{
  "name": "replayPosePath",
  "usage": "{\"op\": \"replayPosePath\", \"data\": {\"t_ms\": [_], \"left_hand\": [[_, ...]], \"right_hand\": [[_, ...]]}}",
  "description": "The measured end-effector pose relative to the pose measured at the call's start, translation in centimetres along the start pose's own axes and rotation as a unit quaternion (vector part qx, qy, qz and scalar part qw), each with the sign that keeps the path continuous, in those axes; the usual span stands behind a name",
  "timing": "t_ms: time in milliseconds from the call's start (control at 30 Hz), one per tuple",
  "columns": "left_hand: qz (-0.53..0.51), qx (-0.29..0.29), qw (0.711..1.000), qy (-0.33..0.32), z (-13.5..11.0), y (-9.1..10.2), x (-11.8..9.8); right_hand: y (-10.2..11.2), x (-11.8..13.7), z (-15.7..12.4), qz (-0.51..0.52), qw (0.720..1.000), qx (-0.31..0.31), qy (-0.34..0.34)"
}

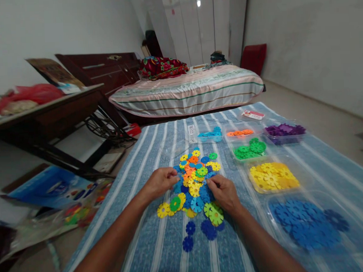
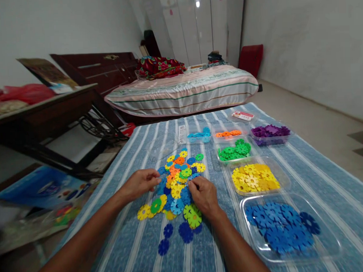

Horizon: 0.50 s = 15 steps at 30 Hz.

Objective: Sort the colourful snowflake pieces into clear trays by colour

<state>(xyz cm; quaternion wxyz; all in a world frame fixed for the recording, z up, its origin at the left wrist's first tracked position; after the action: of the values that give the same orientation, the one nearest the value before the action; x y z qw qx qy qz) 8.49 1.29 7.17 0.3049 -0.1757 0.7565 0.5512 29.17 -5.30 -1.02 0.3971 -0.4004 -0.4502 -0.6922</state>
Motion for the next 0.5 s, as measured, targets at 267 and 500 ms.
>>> {"op": "replayPosePath", "data": {"t_ms": [267, 500], "left_hand": [[0.171, 0.07, 0.983, 0.015, -5.1, -0.7, 2.5], [0.214, 0.087, 0.973, -0.016, -5.5, -2.5, 2.2]], "right_hand": [[0.2, -0.5, -0.3, -0.012, 1.0, 0.011, -0.011], [0.3, -0.3, -0.3, -0.016, 1.0, 0.014, -0.012]]}}
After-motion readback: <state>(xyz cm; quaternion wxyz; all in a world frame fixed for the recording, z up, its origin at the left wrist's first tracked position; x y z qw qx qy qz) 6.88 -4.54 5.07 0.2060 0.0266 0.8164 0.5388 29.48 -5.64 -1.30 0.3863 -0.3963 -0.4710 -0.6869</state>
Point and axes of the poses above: each hand's wrist, its own z-axis towards the middle knuckle, its own y-axis out of the back of the hand, x = y × z, the point moved 5 cm from there along z, towards the middle knuckle, and after that the axes turned 2 degrees about -x, right-handed, at the moved point
